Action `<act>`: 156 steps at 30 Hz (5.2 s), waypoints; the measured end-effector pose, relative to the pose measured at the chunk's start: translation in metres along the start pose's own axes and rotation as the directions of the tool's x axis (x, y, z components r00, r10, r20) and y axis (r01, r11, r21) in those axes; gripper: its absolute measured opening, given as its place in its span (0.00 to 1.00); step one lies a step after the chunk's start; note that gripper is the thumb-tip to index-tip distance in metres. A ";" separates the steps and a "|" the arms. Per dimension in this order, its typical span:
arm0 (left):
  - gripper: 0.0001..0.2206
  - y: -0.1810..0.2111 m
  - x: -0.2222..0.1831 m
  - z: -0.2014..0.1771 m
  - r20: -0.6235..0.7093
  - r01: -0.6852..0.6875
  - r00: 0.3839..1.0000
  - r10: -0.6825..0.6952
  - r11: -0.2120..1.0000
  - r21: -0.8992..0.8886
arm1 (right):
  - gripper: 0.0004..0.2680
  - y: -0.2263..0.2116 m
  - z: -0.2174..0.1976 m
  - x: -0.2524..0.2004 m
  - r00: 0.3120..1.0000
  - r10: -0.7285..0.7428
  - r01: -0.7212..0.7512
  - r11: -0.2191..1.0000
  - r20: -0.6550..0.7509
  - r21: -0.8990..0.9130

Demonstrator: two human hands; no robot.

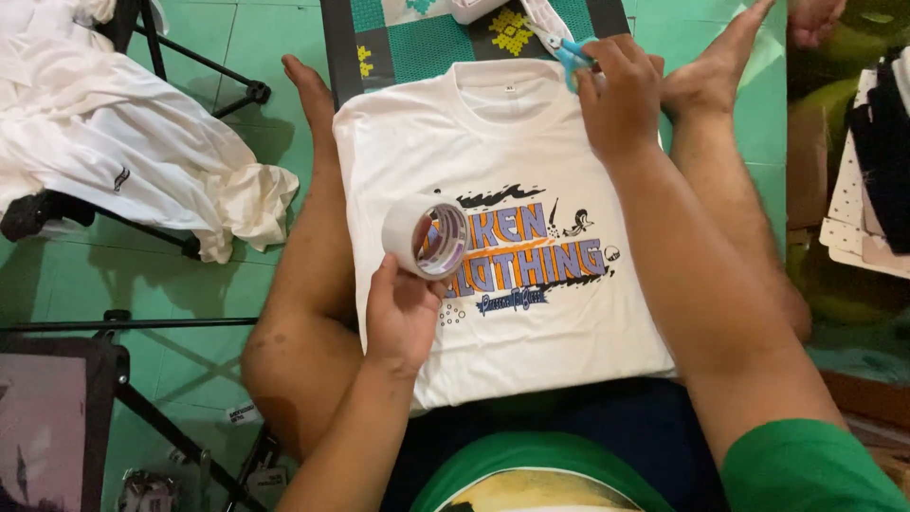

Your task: Preparing a t-shirt by smoothing it, cleaning it with a lint roller, and applying tape using scissors.

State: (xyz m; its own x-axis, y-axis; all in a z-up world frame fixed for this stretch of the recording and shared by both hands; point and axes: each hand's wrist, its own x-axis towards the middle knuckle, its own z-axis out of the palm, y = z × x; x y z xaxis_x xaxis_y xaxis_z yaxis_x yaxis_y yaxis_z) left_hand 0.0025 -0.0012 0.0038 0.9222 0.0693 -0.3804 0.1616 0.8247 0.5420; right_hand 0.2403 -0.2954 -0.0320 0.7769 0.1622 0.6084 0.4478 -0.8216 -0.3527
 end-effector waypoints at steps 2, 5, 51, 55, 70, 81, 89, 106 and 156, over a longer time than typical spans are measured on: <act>0.25 0.002 -0.001 0.007 0.026 -0.023 0.999 0.024 0.999 -0.026 | 0.09 -0.009 -0.002 0.000 0.997 -0.059 0.059 0.998 -0.043 0.012; 0.27 0.004 -0.002 0.013 0.030 -0.045 0.998 0.046 0.999 -0.029 | 0.08 -0.020 -0.008 0.003 0.982 -0.133 0.139 0.989 -0.131 0.040; 0.15 -0.018 -0.158 -0.034 0.744 -0.711 0.656 0.127 0.436 0.552 | 0.03 -0.237 -0.194 -0.201 0.842 0.075 -0.489 0.523 0.534 0.698; 0.13 -0.021 -0.159 -0.031 0.747 -0.723 0.647 0.153 0.434 0.537 | 0.03 -0.239 -0.190 -0.205 0.859 0.068 -0.444 0.593 0.508 0.672; 0.18 -0.049 -0.130 -0.035 0.732 -0.742 0.632 0.254 -0.074 0.666 | 0.05 -0.243 -0.198 -0.203 0.909 0.114 -0.352 0.725 0.401 0.591; 0.17 -0.025 -0.126 0.001 0.801 -0.811 0.564 0.201 -0.047 0.583 | 0.05 -0.230 -0.211 -0.179 0.809 0.168 -0.559 0.516 0.564 0.649; 0.17 -0.028 -0.126 0.015 0.809 -0.818 0.549 0.210 -0.062 0.572 | 0.04 -0.223 -0.219 -0.169 0.814 0.179 -0.544 0.567 0.552 0.618; 0.17 -0.015 -0.120 0.002 0.785 -0.771 0.617 0.051 0.237 0.591 | 0.01 -0.176 -0.213 -0.122 0.794 0.084 -0.483 0.689 0.602 0.540; 0.19 -0.015 -0.077 -0.018 0.712 -0.719 0.694 -0.106 -0.057 0.693 | 0.05 -0.157 -0.163 0.002 0.786 -0.250 -0.007 0.911 0.566 0.413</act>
State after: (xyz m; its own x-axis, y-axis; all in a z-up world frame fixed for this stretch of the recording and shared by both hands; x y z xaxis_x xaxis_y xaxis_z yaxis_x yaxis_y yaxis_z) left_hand -0.0770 -0.0094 0.0115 0.8731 -0.4392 0.2117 -0.4290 -0.4855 0.7617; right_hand 0.0995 -0.2553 0.1406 0.7488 0.6422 0.1643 0.5849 -0.5236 -0.6195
